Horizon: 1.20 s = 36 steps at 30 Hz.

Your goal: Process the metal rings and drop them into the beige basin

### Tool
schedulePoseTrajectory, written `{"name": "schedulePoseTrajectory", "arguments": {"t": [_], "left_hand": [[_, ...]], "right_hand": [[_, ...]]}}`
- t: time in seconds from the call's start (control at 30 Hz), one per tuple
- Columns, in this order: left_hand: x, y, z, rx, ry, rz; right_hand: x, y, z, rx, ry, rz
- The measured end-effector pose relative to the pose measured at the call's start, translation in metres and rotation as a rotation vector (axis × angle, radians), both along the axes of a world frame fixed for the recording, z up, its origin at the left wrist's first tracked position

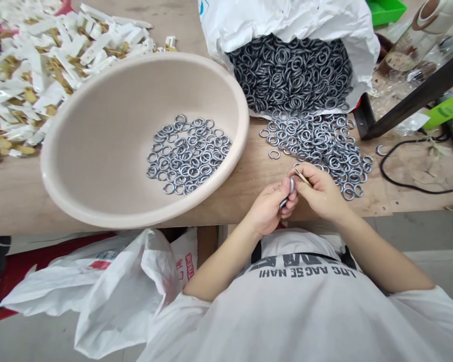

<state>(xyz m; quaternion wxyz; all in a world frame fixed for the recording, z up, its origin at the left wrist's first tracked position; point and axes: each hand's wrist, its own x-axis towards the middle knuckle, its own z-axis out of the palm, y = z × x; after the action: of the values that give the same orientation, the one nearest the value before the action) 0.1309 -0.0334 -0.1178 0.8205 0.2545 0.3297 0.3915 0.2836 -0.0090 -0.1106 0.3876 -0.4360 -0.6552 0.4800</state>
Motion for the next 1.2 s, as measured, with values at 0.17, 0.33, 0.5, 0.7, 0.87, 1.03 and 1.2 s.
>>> {"name": "schedulePoseTrajectory", "arguments": {"t": [0.17, 0.33, 0.5, 0.7, 0.87, 1.03, 1.2], "left_hand": [[0.007, -0.002, 0.001, 0.034, 0.087, 0.185], [0.012, -0.006, 0.007, 0.043, 0.067, 0.195], [0.016, -0.008, 0.006, -0.002, 0.095, 0.295], [0.016, -0.008, 0.006, -0.029, 0.059, 0.272], [0.016, -0.008, 0.006, -0.084, 0.090, 0.367], [0.018, -0.007, 0.005, -0.065, 0.078, 0.373], [0.019, -0.016, 0.004, -0.027, 0.045, 0.255]], "right_hand": [[0.003, -0.001, -0.001, 0.126, -0.043, -0.043], [0.004, -0.002, -0.002, 0.111, -0.049, -0.125], [0.005, -0.009, 0.005, 0.364, -0.300, -0.110], [0.008, -0.011, 0.009, 0.331, -0.345, -0.105], [0.010, -0.019, 0.012, 0.463, -0.574, 0.024], [0.007, -0.023, 0.012, 0.466, -0.627, 0.034], [0.016, -0.003, 0.001, 0.279, -0.665, -0.180]]}}
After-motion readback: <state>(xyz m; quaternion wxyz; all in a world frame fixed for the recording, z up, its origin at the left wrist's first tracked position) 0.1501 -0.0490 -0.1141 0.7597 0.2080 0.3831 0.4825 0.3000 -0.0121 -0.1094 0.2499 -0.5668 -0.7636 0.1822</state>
